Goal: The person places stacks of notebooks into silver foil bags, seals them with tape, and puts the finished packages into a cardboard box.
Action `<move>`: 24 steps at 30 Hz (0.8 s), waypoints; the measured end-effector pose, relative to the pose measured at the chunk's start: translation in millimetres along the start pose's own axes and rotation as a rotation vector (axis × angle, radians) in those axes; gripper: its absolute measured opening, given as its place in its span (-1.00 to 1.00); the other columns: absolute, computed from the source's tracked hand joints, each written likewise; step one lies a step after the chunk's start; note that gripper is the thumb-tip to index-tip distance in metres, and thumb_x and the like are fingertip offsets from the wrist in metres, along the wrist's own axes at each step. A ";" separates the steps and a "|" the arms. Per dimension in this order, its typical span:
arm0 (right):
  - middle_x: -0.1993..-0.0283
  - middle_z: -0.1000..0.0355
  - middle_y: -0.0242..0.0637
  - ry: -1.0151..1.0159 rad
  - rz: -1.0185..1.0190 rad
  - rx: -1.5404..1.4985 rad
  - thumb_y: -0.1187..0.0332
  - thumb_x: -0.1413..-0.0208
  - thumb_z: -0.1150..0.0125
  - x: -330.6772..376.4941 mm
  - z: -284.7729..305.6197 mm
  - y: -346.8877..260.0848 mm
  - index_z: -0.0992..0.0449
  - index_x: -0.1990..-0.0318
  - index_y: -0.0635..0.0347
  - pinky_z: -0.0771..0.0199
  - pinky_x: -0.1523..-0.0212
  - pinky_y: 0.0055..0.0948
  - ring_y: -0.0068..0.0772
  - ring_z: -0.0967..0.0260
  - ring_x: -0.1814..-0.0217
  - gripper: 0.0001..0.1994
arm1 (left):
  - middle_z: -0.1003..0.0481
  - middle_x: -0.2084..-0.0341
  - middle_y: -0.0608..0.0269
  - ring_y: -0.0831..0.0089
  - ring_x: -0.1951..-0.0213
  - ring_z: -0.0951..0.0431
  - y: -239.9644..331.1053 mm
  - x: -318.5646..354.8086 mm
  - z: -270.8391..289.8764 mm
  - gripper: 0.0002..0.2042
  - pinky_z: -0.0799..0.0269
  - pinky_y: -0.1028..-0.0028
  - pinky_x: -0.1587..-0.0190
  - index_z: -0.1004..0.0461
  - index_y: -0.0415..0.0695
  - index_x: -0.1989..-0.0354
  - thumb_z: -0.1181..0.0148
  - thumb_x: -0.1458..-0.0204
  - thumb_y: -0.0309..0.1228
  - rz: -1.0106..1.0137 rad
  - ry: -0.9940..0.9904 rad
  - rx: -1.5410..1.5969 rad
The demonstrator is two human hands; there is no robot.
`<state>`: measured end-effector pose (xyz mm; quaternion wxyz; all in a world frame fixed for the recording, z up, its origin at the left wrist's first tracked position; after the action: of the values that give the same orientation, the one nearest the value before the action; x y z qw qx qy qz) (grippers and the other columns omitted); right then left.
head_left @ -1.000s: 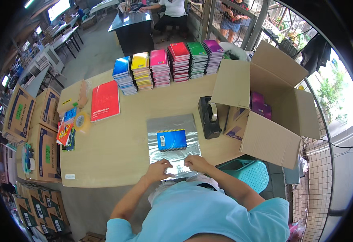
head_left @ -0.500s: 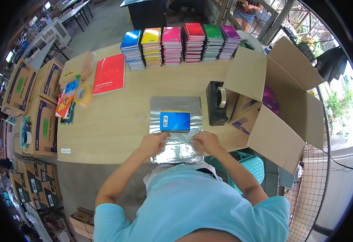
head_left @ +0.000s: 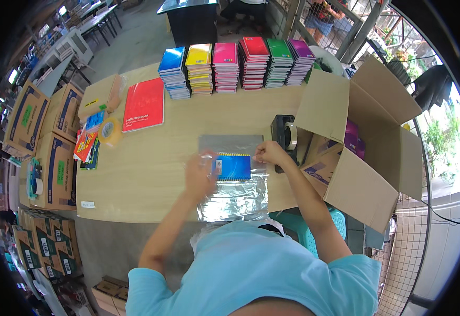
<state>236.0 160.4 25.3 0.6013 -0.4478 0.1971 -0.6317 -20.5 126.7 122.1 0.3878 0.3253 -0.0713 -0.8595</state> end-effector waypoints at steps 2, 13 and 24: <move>0.57 -0.51 -0.28 -0.033 -0.006 0.105 0.34 0.11 -0.44 -2.0 1.3 -5.3 -0.60 0.46 0.28 -0.44 0.44 -0.49 -0.56 -0.45 0.53 -0.81 | -0.24 -0.28 -0.04 -0.04 -0.24 -0.26 36.7 36.6 -3.2 -0.18 -0.22 0.14 -0.19 -0.21 -0.09 -0.31 -0.46 0.22 -0.37 -0.123 0.018 0.014; 0.54 -0.54 -0.20 -0.079 0.013 0.109 0.30 0.18 -0.44 -12.2 -1.3 1.7 -0.62 0.45 0.25 -0.46 0.42 -0.39 -0.37 -0.51 0.53 -0.79 | -0.43 -0.05 0.03 0.32 -0.11 -0.41 -141.8 103.1 -41.8 -0.40 -0.30 0.23 -0.12 -0.31 -0.18 -0.23 -0.31 0.06 -0.54 1.030 0.028 0.795; 0.45 -0.53 -0.03 0.260 0.257 0.403 -0.10 0.00 -0.25 -69.4 -13.8 -23.7 -0.62 0.39 0.26 -0.52 0.31 -0.17 -0.11 -0.52 0.42 -0.51 | -0.22 -0.23 0.03 0.01 -0.23 -0.22 54.4 42.2 -71.3 -0.36 -0.07 -0.09 -0.24 -0.29 0.22 -0.30 -0.28 0.02 -0.06 0.147 -0.295 -0.040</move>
<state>202.5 226.1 13.9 0.7233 -0.2055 0.1983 -0.6287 36.5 68.3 65.7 0.4411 0.1817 -0.1341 -0.8686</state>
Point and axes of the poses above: each hand's wrist, its own x-axis away from the middle knuckle, its own z-axis out of the back of the hand, y = z × x, the point moved 9 cm from there along -x, towards the middle knuckle
